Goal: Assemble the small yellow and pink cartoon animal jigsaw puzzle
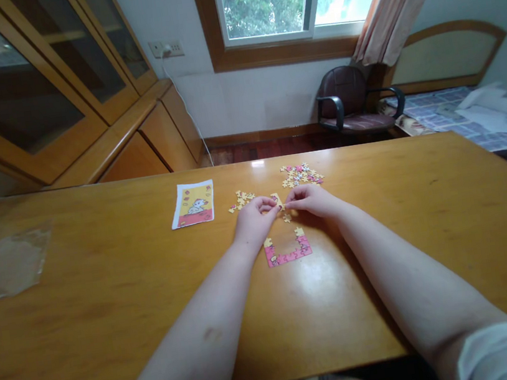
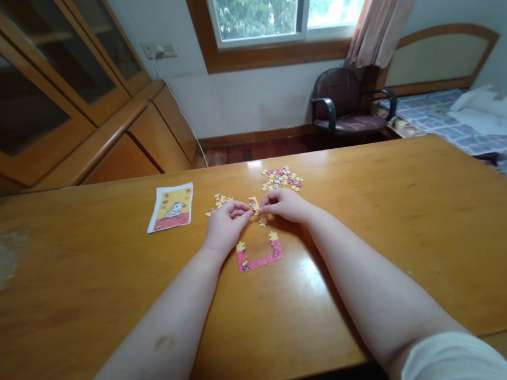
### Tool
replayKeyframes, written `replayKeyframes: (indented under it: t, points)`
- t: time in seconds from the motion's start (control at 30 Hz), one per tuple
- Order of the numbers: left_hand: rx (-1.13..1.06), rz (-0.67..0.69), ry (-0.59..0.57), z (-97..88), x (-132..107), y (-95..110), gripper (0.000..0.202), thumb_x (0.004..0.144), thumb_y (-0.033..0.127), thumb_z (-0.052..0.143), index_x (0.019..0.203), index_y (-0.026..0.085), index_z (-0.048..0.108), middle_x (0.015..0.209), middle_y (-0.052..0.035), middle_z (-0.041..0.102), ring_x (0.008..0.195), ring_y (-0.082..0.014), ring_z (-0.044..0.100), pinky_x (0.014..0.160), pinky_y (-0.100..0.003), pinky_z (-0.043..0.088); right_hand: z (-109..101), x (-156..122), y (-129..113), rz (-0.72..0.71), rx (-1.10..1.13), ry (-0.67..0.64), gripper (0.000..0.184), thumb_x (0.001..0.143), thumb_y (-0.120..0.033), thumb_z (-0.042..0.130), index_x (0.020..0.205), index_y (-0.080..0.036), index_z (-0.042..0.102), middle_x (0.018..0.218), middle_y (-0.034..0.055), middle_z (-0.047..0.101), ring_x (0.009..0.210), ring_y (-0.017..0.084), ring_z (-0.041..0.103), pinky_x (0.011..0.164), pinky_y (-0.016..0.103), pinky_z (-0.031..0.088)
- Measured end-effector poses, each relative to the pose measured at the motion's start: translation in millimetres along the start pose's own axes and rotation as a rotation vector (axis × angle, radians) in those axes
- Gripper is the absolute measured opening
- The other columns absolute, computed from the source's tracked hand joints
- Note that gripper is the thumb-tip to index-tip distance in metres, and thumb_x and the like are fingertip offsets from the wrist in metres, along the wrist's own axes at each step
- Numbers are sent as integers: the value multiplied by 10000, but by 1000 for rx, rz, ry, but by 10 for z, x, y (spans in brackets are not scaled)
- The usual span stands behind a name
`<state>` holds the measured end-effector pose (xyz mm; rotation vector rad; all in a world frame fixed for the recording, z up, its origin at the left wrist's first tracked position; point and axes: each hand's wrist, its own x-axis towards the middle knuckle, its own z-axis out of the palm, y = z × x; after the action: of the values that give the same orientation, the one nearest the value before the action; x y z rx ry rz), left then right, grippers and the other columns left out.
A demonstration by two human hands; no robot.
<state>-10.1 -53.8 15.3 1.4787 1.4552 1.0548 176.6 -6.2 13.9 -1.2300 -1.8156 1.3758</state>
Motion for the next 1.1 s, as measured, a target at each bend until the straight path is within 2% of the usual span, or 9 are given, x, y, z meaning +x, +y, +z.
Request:
replayKeyframes:
  t: [0.13, 0.23, 0.33, 0.43, 0.6, 0.83, 1.0, 1.1]
  points:
    - [134, 91, -76, -15, -25, 15, 150, 759, 313, 633, 839, 187, 648, 828, -21, 702, 743, -143, 640, 700, -258, 482, -87, -76, -101, 84, -29, -107, 227, 662, -355, 686, 730, -140, 653, 613, -17, 587, 532, 79, 444, 530, 233, 319]
    - [416, 220, -166, -54, -76, 89, 177, 747, 377, 648, 807, 212, 634, 816, 0, 687, 758, -159, 612, 665, -262, 433, -164, -139, -165, 197, -124, -221, 206, 650, -328, 686, 741, -143, 684, 570, -30, 562, 486, 65, 383, 492, 231, 273]
    - [646, 275, -325, -66, -131, 170, 267, 731, 479, 651, 716, 216, 608, 728, 8, 658, 677, -162, 575, 591, -261, 372, -206, -158, -168, 234, -199, -308, 181, 634, -294, 691, 731, -143, 711, 590, -14, 598, 516, 79, 430, 520, 233, 318]
    - [762, 306, -407, -29, -168, 210, 294, 741, 512, 630, 699, 222, 607, 716, 4, 654, 660, -164, 567, 582, -261, 347, -208, -136, -120, 223, -245, -309, 163, 616, -295, 698, 702, -157, 710, 668, 1, 656, 613, 111, 516, 595, 232, 385]
    - [854, 299, -422, 35, -178, 207, 281, 735, 513, 637, 710, 234, 613, 726, -4, 663, 700, -183, 591, 589, -264, 348, -198, -113, -84, 225, -309, -310, 175, 596, -320, 703, 687, -171, 695, 708, -6, 671, 693, 137, 558, 677, 236, 420]
    - [846, 258, -430, 50, -168, 207, 275, 728, 518, 644, 743, 243, 639, 776, -3, 684, 743, -187, 614, 628, -262, 400, -187, -115, -105, 221, -420, -321, 127, 598, -285, 658, 651, -170, 669, 576, -44, 576, 597, 107, 481, 590, 228, 364]
    - [793, 277, -398, 45, -177, 191, 270, 724, 497, 658, 900, 295, 695, 874, -6, 710, 830, -211, 637, 708, -278, 440, -144, -107, -123, 219, -503, -292, 87, 588, -236, 620, 631, -180, 670, 561, -38, 573, 581, 113, 484, 562, 234, 355]
    - [779, 299, -393, 39, -180, 178, 279, 730, 494, 651, 931, 308, 706, 899, -16, 719, 849, -230, 642, 729, -297, 451, -117, -110, -152, 225, -553, -276, 78, 581, -223, 620, 628, -192, 674, 548, -35, 573, 567, 121, 492, 541, 240, 350]
